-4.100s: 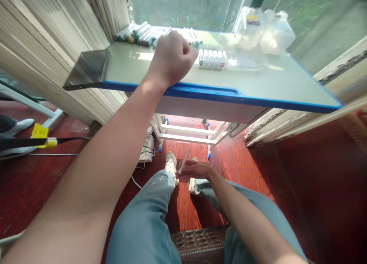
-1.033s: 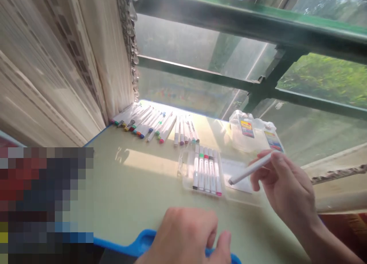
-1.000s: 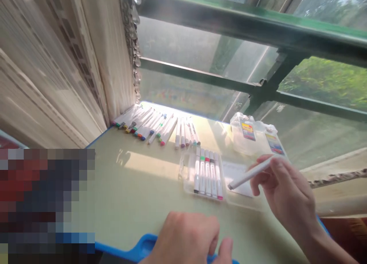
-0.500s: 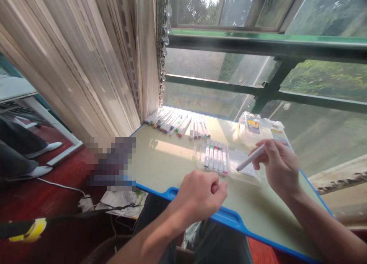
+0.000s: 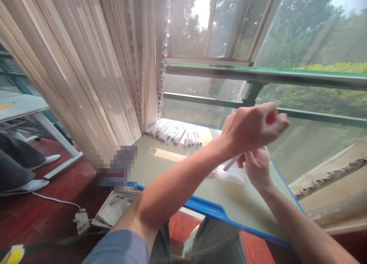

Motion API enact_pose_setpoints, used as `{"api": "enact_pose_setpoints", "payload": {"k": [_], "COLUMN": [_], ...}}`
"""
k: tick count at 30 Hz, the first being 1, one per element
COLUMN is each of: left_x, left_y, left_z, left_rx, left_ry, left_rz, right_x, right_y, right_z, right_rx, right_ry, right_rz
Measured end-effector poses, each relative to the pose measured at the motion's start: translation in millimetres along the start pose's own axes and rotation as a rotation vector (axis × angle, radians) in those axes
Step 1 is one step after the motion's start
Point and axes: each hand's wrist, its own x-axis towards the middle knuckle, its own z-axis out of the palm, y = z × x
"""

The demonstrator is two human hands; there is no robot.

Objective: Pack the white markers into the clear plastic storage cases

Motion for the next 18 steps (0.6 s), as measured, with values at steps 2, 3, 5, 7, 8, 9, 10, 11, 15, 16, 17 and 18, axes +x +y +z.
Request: {"api": "enact_pose_setpoints", "payload": {"k": [2,3,5,7,8,9,10,11,15,16,17,18], "left_x": [11.6,13.1,8.7,-3.0,-10.2,-17.5,-24.5,-30.7,-47.0,-49.3,-51.1,-52.4], "left_y": [-47.2,-71.1,-112.3,-140.1,-149.5,-156.6,-162.4,-167.4,-185.1,-188.7,-191.4,-193.3], "left_z": [-21.2,-30.9,-46.0,-54.0,-55.3,-54.9,-53.1,-50.5,-39.1,-37.5,-36.5,-36.2], "left_rx": [0.016,0.028,0.01,-0.095,-0.108,-0.12,-0.134,-0.145,-0.208,-0.221,-0.224,-0.211], "left_ry": [0.065,0.117,0.169,0.117,0.085,0.061,0.038,0.023,-0.024,-0.037,-0.051,-0.058], "left_rz": [-0.049,-0.126,-0.266,-0.38,-0.403,-0.42,-0.436,-0.448,-0.496,-0.503,-0.503,-0.492], "right_x": [4.9,9.1,21.9,38.6,47.1,54.7,61.0,65.7,70.2,69.6,68.9,68.5], "right_y": [-3.0,-4.9,-8.5,-10.1,-9.7,-8.5,-6.6,-4.1,5.3,6.7,7.5,8.1], "right_z": [-0.5,1.7,11.4,26.8,35.7,44.7,53.6,61.7,83.1,85.4,86.7,87.3], "right_rx": [0.074,0.117,0.174,0.196,0.203,0.209,0.21,0.207,0.192,0.194,0.201,0.213], "right_ry": [-0.018,-0.046,-0.126,-0.186,-0.213,-0.238,-0.262,-0.289,-0.361,-0.366,-0.371,-0.378], "right_rz": [0.081,0.131,0.215,0.278,0.312,0.346,0.378,0.411,0.509,0.519,0.526,0.529]}}
